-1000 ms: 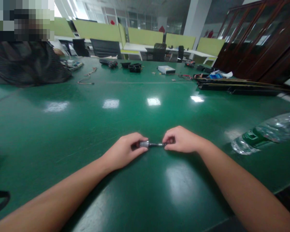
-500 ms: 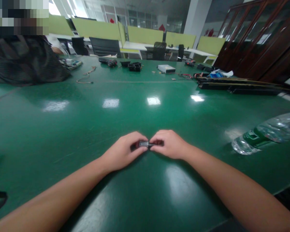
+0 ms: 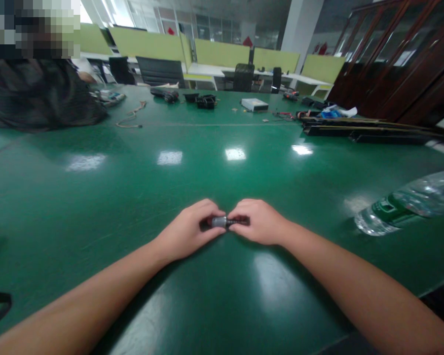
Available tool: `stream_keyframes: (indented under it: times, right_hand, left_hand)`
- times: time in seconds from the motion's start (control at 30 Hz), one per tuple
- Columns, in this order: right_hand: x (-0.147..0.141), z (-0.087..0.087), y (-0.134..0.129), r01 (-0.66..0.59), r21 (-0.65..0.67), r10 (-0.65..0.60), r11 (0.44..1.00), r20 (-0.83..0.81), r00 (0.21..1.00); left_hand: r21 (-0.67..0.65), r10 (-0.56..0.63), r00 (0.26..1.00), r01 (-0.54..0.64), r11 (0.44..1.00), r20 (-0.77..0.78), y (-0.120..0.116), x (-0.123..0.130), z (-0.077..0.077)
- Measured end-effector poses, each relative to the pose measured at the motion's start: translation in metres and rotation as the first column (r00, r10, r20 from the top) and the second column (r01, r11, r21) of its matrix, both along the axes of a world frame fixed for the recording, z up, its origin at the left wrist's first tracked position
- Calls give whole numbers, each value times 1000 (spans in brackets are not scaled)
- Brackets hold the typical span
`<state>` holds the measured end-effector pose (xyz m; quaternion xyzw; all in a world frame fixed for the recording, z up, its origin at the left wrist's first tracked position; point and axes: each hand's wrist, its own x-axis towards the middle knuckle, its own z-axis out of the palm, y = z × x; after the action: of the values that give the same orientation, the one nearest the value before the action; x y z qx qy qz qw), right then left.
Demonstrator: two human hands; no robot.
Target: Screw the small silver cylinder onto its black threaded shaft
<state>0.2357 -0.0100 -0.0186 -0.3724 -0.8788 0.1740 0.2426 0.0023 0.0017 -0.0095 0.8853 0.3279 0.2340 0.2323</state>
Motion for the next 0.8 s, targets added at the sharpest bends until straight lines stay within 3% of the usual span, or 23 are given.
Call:
stream_keyframes:
  times: [0.8]
  right_hand:
    - [5, 4, 0, -30, 40, 29, 999, 40, 999]
  left_hand:
    - [-18, 0, 1000, 0, 1000, -5, 1, -1, -1]
